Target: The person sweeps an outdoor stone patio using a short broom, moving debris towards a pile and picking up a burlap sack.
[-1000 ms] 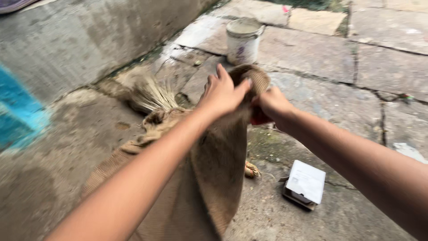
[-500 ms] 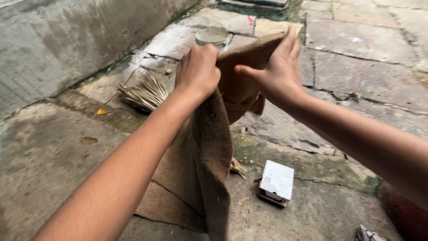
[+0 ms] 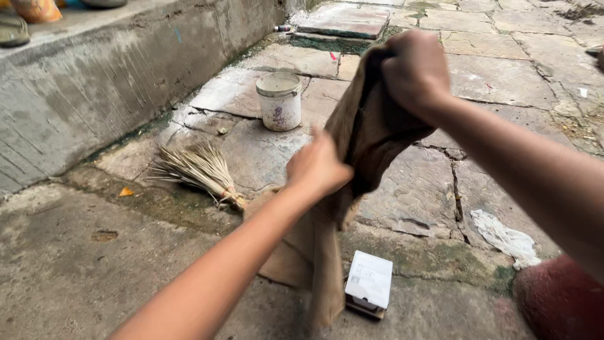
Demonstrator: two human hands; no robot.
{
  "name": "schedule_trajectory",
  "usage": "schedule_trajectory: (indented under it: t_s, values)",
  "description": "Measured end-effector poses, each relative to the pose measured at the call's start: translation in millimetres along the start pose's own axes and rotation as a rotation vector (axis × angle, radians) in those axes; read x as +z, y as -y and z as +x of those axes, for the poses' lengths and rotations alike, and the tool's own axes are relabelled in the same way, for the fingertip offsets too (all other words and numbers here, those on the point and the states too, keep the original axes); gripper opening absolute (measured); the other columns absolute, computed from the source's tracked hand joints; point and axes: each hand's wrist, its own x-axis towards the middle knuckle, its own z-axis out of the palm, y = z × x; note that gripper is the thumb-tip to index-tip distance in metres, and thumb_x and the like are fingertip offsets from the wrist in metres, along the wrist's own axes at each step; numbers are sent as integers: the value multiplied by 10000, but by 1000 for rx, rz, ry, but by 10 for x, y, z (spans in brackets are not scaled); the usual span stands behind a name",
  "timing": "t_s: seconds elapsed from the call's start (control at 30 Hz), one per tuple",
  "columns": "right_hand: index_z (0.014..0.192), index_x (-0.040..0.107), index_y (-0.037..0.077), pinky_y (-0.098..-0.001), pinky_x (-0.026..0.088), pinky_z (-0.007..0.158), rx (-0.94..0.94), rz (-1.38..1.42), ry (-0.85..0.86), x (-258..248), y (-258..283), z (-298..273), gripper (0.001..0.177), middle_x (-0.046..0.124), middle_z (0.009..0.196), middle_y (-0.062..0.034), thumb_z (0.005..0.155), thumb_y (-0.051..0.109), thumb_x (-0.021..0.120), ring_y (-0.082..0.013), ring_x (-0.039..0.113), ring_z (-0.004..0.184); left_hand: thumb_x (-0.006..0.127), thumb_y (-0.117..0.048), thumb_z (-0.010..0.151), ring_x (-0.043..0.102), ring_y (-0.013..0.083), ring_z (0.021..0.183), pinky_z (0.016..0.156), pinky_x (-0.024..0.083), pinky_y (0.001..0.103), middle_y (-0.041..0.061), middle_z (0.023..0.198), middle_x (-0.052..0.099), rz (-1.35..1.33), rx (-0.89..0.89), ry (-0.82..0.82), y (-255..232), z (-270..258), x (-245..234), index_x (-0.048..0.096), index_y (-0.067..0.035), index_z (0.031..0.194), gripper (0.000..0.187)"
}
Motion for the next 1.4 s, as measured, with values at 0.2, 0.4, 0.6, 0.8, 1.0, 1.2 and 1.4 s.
schedule_trajectory:
  t_s: [0.2,0.4,0.6,0.8,1.0,1.2,1.4]
  values:
    - [1046,772,42,-528,542,789,-193,-220,-52,-574,-1175,240,149,716,930,-247,956,86,662,-422,696,848,658,-83,758,700,446,983,856,557,535,288,1015,714,113,21,-129,866,682,205,737,-14,969,236]
    - [1070,760,67,-558,511,747,214,-270,17,-388,-2035,61,311,714,942,-208,1122,343,625,-376,684,852,589,-151,886,710,424,969,828,553,548,201,1007,735,-223,-208,-799,-323,1733,-36,746,-127,1033,216]
    - [1128,767,60,-371,537,851,208,301,132,-42,-2222,25,222,764,1057,-119,930,124,689,-219,708,928,672,-67,710,716,387,964,852,561,464,244,958,724,-143,197,-469,-935,1920,464,791,-74,852,186]
    - [1159,748,125,-304,563,879,728,280,-158,-520,-1867,47,202,752,1105,-67,974,142,667,-158,709,986,579,-77,845,710,387,1002,869,565,476,241,1009,728,-205,140,-631,-822,1982,191,731,-23,970,204]
    - [1222,670,138,-371,598,892,891,661,-16,-953,-1393,58,238,700,1191,-100,1018,154,547,-252,728,1029,601,-134,837,758,328,917,819,593,449,192,954,763,-537,137,-568,-975,2230,35,711,-2,972,218]
    - [1249,667,155,-378,626,741,790,666,207,-823,-828,14,268,693,1184,-127,1007,253,607,-278,698,938,604,-31,715,758,327,891,831,584,428,213,894,774,-481,487,-582,-1461,2127,268,796,-53,899,267]
    - [1147,709,6,-391,667,812,810,731,-267,-996,-1599,50,246,760,1087,-147,1034,168,563,-260,772,946,593,-119,866,726,376,978,870,566,482,227,1036,741,-378,-42,-657,-657,1990,-467,687,-22,1030,212]
